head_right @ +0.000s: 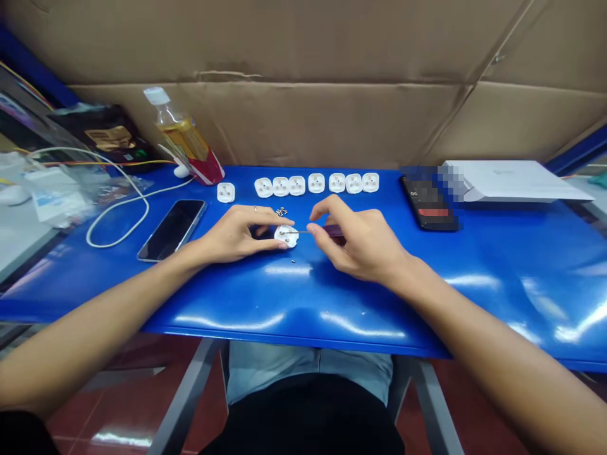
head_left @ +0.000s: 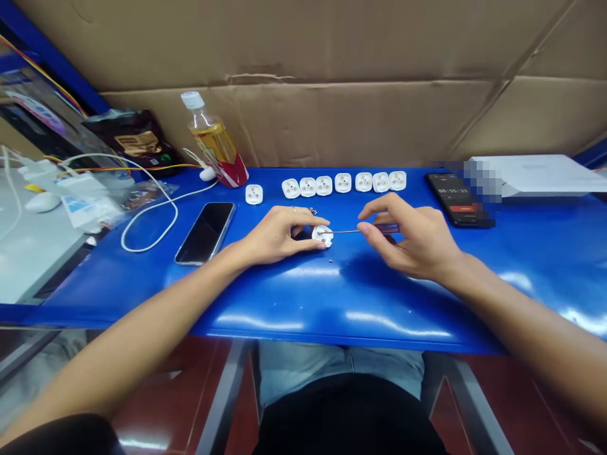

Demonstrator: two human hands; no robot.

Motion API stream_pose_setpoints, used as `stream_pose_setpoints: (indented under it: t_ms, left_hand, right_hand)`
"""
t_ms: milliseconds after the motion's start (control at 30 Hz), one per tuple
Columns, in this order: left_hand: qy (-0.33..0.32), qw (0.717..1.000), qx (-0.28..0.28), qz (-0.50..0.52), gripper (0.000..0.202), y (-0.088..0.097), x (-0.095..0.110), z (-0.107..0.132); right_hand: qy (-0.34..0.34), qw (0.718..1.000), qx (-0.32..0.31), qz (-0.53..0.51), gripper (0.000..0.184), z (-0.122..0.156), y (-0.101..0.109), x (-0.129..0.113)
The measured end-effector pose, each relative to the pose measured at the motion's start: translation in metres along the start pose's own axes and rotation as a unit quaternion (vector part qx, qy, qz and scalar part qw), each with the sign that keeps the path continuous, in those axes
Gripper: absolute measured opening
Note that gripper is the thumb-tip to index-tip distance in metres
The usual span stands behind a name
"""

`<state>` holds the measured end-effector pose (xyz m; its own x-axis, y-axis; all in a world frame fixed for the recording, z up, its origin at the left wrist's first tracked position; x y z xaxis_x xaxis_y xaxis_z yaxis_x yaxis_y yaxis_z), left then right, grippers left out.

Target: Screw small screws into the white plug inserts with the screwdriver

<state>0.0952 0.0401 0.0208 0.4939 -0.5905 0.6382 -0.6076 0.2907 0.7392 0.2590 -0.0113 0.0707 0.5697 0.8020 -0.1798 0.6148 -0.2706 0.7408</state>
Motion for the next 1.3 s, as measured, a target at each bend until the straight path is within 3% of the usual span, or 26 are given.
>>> stream_pose_setpoints:
  t_ms: [167,300,467,600,767,933,1100,1300]
  left_hand:
    - [-0.006,1.000,0.000,-0.010,0.045,0.000,0.002,0.000]
    - [-0.012,1.000,0.004,-0.013,0.044,0.000,0.003,0.000]
    - [-0.007,1.000,-0.001,-0.020,0.044,-0.001,0.003,0.000]
    - [-0.011,1.000,0.003,-0.024,0.043,0.000,0.004,0.000]
    - [-0.014,0.999,0.007,-0.039,0.044,0.001,0.005,0.000]
    - [-0.022,0.998,0.005,-0.054,0.043,0.001,0.005,0.000]
    - [-0.021,0.998,0.005,-0.059,0.044,0.000,0.004,0.000]
    - [-0.024,0.998,-0.004,-0.059,0.043,0.000,0.004,0.001]
  right_hand:
    - [0.007,0.999,-0.002,-0.037,0.014,-0.001,-0.002,0.000]
    - [0.001,1.000,0.004,-0.006,0.009,0.000,0.000,0.001]
    - [0.004,0.998,0.001,-0.065,0.019,-0.001,-0.002,0.000]
    - [-0.010,1.000,0.007,-0.020,0.010,0.000,0.000,0.003]
    - [0.008,0.995,0.002,-0.103,0.024,0.000,-0.003,0.003]
    - [-0.030,0.998,-0.007,-0.061,0.017,0.003,-0.004,0.013]
    - [0.012,0.993,-0.001,-0.114,0.028,0.001,-0.005,0.005]
    - [-0.022,0.997,-0.005,-0.073,0.015,0.002,-0.006,0.011]
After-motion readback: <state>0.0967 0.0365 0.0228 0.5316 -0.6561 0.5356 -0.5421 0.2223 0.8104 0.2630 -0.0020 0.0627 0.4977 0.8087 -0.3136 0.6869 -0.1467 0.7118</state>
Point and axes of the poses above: each hand's wrist, its own z-axis away from the middle knuckle, its own y-axis out of the back of the hand, x = y × z, the point moved 10 cm from there along -z, towards the middle knuckle, and after that the axes turned 11 degrees about y, right-handed, at the moved point
